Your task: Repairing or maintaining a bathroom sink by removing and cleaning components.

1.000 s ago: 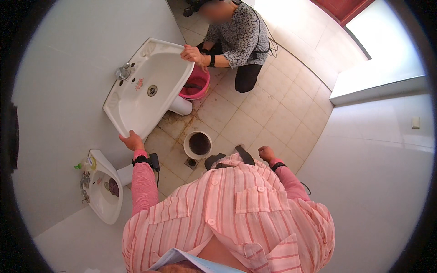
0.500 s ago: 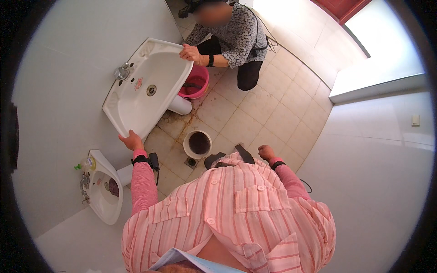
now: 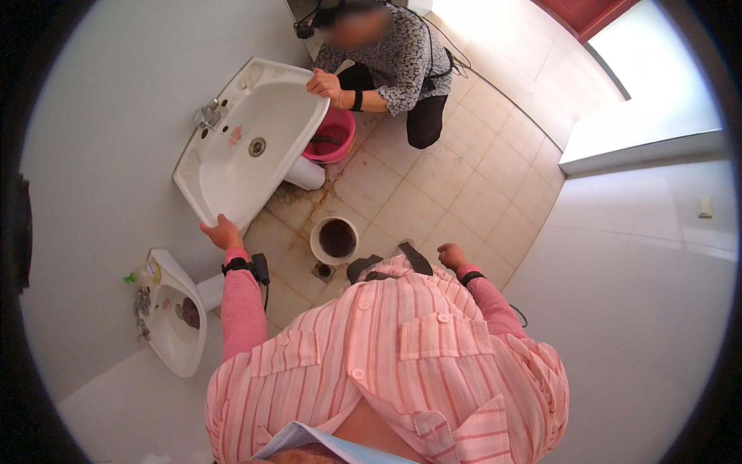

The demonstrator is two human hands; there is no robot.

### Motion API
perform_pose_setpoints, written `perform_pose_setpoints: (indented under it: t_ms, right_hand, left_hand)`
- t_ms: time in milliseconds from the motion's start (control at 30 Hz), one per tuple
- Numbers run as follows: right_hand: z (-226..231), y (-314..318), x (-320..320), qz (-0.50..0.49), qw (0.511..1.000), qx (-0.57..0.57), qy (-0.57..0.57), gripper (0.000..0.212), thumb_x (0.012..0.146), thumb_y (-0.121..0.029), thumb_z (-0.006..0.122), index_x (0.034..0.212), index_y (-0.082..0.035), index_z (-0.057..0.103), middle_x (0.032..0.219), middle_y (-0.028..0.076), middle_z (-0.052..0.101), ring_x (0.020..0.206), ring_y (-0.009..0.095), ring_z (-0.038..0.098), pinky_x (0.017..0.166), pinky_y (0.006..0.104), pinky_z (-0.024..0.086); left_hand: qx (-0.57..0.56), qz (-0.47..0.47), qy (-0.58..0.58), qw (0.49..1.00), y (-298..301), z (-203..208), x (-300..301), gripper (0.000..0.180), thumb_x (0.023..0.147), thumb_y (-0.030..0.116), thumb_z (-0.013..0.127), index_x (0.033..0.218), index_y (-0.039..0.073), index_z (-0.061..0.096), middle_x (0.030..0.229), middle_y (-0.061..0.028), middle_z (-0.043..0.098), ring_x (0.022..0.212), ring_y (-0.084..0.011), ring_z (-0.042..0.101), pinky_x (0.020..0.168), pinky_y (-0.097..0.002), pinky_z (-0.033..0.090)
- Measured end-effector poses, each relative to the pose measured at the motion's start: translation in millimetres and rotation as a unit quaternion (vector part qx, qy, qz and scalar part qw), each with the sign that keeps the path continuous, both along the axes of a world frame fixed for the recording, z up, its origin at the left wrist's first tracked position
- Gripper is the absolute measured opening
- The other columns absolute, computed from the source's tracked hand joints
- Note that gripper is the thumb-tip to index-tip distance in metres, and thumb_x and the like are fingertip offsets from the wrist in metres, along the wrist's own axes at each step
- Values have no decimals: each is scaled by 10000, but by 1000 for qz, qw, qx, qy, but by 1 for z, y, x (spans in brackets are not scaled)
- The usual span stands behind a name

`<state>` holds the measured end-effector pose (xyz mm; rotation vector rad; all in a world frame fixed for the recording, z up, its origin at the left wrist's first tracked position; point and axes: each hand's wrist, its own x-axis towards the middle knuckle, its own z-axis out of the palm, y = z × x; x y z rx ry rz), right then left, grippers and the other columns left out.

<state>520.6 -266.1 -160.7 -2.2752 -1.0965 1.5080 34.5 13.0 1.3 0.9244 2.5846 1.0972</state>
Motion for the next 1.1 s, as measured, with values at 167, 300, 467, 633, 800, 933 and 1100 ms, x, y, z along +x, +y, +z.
perform_pose_setpoints:
  t_ms: [167,300,467,633,800,933,1100]
  right_hand:
    - [11,4,1,1,1000,-14,0,336,670,-69,505,969,51,598,764,160,641,674,219,633,637,310,504]
    - [18,7,-2,9,1000,-10,-8,329,659,-83,517,945,49,611,773,166,641,684,230,633,653,319,501]
    - [26,10,-3,8,1000,-18,-14,348,642,-99,530,949,37,618,814,182,640,742,258,631,700,326,494]
    - [26,9,-4,-3,1000,-17,-6,368,629,-108,539,961,28,620,848,194,636,791,278,625,741,327,486]
    - [11,3,-2,14,997,65,-32,284,653,-63,509,896,14,634,610,141,608,486,205,581,488,319,471]
    - [12,2,-5,5,998,59,-29,285,646,-67,501,881,18,638,625,155,613,492,215,588,505,324,477]
    - [1,-6,-1,26,992,106,-60,284,641,-83,505,875,-3,646,650,172,619,540,247,603,555,341,487]
  left_hand:
    - [-1,5,-3,1000,2,-1,2,632,762,197,524,1302,30,241,1135,-232,506,980,-373,533,848,-413,416]
    - [9,8,-10,1000,2,-7,-5,632,758,203,526,1301,36,248,1131,-232,510,978,-374,533,847,-417,417]
    - [3,14,15,1000,3,-8,-3,641,750,206,533,1305,49,252,1120,-234,518,976,-380,533,842,-422,419]
    - [6,16,11,1000,2,-7,-4,644,751,204,531,1308,45,249,1132,-237,510,987,-382,528,854,-420,416]
    - [10,17,3,1000,4,-2,1,642,751,204,532,1308,48,252,1137,-239,507,996,-382,525,859,-421,415]
    - [-7,23,18,1000,2,-3,-1,633,752,204,532,1304,54,261,1123,-235,516,978,-379,534,852,-426,418]
    - [1,16,4,1000,3,-1,2,627,756,208,535,1302,62,264,1104,-230,529,959,-376,542,838,-429,424]
